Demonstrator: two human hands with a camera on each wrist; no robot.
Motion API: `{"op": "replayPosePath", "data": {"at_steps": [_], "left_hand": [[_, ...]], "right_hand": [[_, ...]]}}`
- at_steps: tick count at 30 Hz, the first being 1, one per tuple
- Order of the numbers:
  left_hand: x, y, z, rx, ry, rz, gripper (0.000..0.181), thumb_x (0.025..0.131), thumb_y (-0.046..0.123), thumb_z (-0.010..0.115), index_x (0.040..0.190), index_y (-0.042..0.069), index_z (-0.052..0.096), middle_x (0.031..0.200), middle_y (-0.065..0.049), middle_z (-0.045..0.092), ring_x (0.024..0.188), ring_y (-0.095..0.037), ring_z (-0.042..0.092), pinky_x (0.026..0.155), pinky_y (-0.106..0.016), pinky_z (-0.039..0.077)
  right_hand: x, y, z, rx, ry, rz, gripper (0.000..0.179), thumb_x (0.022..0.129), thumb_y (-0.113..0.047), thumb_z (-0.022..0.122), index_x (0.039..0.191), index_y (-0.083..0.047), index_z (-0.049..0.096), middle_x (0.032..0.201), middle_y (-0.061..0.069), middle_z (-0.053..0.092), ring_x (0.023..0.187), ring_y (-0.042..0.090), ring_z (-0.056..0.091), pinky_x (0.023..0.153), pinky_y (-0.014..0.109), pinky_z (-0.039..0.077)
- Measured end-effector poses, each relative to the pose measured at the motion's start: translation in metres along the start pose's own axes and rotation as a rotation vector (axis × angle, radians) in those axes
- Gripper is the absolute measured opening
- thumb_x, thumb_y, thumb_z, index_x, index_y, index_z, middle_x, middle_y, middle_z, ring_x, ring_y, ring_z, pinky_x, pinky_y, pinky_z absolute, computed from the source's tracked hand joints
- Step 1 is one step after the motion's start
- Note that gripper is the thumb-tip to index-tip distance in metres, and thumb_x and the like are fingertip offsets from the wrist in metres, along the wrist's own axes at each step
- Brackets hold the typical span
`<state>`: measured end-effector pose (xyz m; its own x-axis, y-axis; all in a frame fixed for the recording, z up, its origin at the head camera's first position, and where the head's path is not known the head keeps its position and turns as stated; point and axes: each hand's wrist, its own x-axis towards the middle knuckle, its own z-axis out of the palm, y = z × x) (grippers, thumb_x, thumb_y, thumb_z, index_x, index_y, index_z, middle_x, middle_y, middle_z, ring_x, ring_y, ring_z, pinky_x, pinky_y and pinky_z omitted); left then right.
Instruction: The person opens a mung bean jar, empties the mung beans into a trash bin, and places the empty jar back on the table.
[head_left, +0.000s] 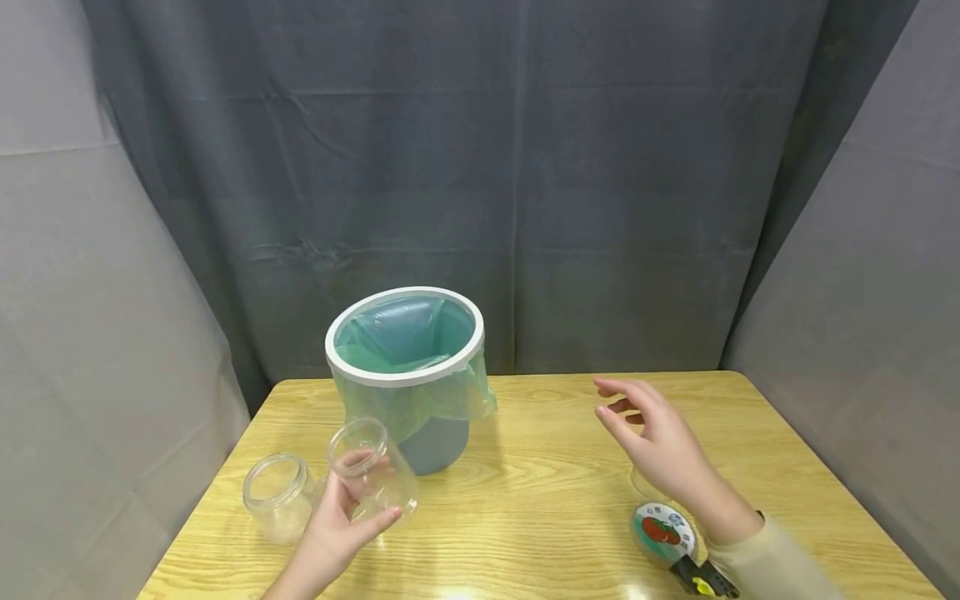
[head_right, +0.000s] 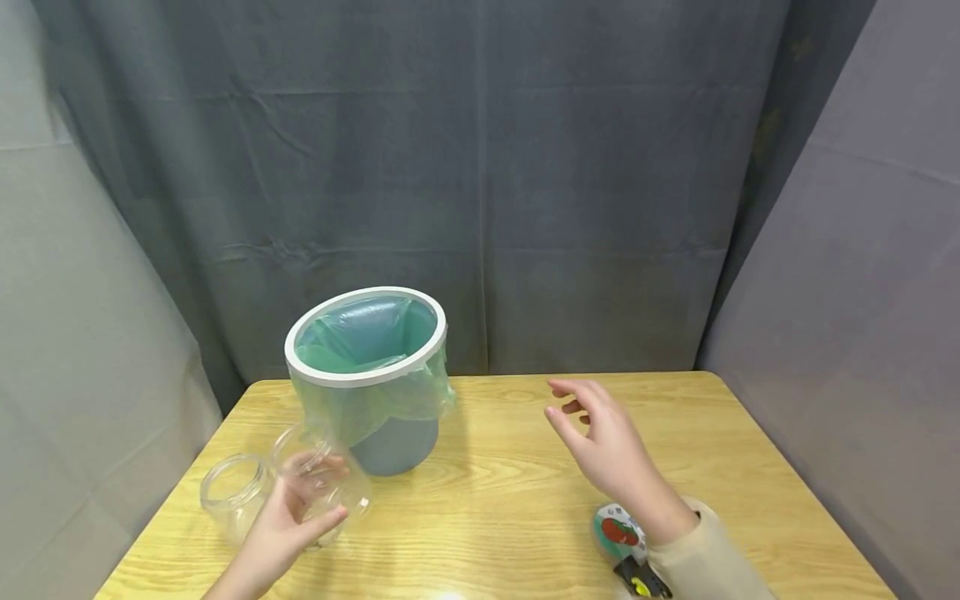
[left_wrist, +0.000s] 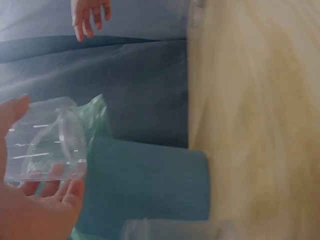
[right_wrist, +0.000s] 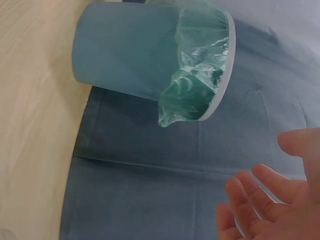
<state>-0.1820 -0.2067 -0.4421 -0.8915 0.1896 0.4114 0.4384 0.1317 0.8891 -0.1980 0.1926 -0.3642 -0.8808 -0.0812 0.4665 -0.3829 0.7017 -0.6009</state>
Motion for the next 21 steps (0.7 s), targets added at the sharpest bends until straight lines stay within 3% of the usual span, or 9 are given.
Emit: {"op": "replayPosePath", "data": {"at_steps": [2,5,8,11,13,15,17,20,21], "left_hand": [[-0.003,-0.001,0.006,0.038,-0.007,-0.089,0.066,0.085,-0.002,0.08,0.137,0.004,0.039,0.138,-0.01,0.062,0.12,0.003,0.06,0.103,-0.022,0.044],[-0.006,-0.007,0.013,0.092,-0.022,-0.179,0.068,0.082,0.006,0.085,0.134,0.008,0.041,0.139,-0.012,0.058,0.122,-0.003,0.059,0.108,-0.043,0.048],[-0.006,-0.016,0.018,0.16,-0.05,-0.202,0.069,0.079,0.009,0.088,0.13,0.008,0.042,0.137,-0.012,0.055,0.127,-0.022,0.058,0.106,-0.064,0.045],[-0.006,-0.025,0.021,0.224,-0.118,-0.213,0.07,0.079,0.012,0.088,0.13,0.007,0.039,0.136,-0.013,0.051,0.131,-0.041,0.053,0.104,-0.073,0.041],[-0.005,-0.03,0.022,0.263,-0.168,-0.229,0.071,0.081,0.015,0.087,0.13,0.008,0.037,0.135,-0.016,0.049,0.125,-0.042,0.055,0.099,-0.071,0.046],[-0.004,-0.034,0.022,0.266,-0.216,-0.274,0.07,0.083,0.017,0.086,0.131,0.01,0.035,0.135,-0.019,0.046,0.106,-0.03,0.06,0.09,-0.055,0.057],[-0.004,-0.038,0.022,0.262,-0.239,-0.313,0.071,0.083,0.019,0.086,0.131,0.01,0.034,0.131,-0.021,0.046,0.085,-0.018,0.055,0.076,-0.035,0.058],[-0.005,-0.044,0.021,0.256,-0.252,-0.348,0.07,0.084,0.019,0.086,0.131,0.01,0.034,0.126,-0.02,0.044,0.079,-0.016,0.048,0.073,-0.031,0.055],[-0.006,-0.045,0.021,0.26,-0.252,-0.351,0.07,0.084,0.019,0.086,0.131,0.009,0.034,0.126,-0.019,0.044,0.085,-0.019,0.052,0.079,-0.037,0.057]], "right_hand": [[-0.003,0.002,0.002,-0.006,-0.007,0.007,0.037,0.103,-0.021,0.065,0.139,-0.011,0.063,0.129,0.008,0.065,0.105,0.023,0.065,0.088,0.035,0.054],[-0.006,0.006,0.004,-0.016,-0.02,0.019,0.038,0.103,-0.022,0.065,0.139,-0.011,0.062,0.128,0.007,0.065,0.105,0.022,0.065,0.088,0.037,0.054],[-0.01,0.009,0.004,-0.018,-0.033,0.025,0.038,0.104,-0.024,0.064,0.139,-0.012,0.062,0.129,0.008,0.065,0.105,0.022,0.064,0.086,0.038,0.054],[-0.014,0.012,0.004,-0.02,-0.04,0.026,0.038,0.104,-0.025,0.064,0.14,-0.012,0.062,0.128,0.008,0.065,0.105,0.022,0.064,0.084,0.036,0.053],[-0.016,0.015,0.004,-0.031,-0.041,0.021,0.038,0.103,-0.024,0.065,0.139,-0.012,0.062,0.127,0.008,0.065,0.104,0.022,0.065,0.083,0.033,0.052],[-0.018,0.018,0.004,-0.045,-0.046,0.019,0.038,0.103,-0.022,0.066,0.139,-0.012,0.062,0.125,0.008,0.066,0.103,0.022,0.065,0.082,0.031,0.052],[-0.02,0.021,0.005,-0.055,-0.054,0.018,0.039,0.102,-0.021,0.066,0.14,-0.012,0.062,0.125,0.007,0.066,0.102,0.021,0.065,0.082,0.033,0.053],[-0.023,0.024,0.005,-0.063,-0.072,0.028,0.038,0.103,-0.023,0.065,0.14,-0.013,0.061,0.126,0.005,0.065,0.103,0.019,0.065,0.083,0.035,0.054],[-0.025,0.024,0.006,-0.065,-0.077,0.032,0.038,0.103,-0.024,0.065,0.14,-0.014,0.062,0.126,0.005,0.065,0.103,0.019,0.064,0.083,0.034,0.054]]}}
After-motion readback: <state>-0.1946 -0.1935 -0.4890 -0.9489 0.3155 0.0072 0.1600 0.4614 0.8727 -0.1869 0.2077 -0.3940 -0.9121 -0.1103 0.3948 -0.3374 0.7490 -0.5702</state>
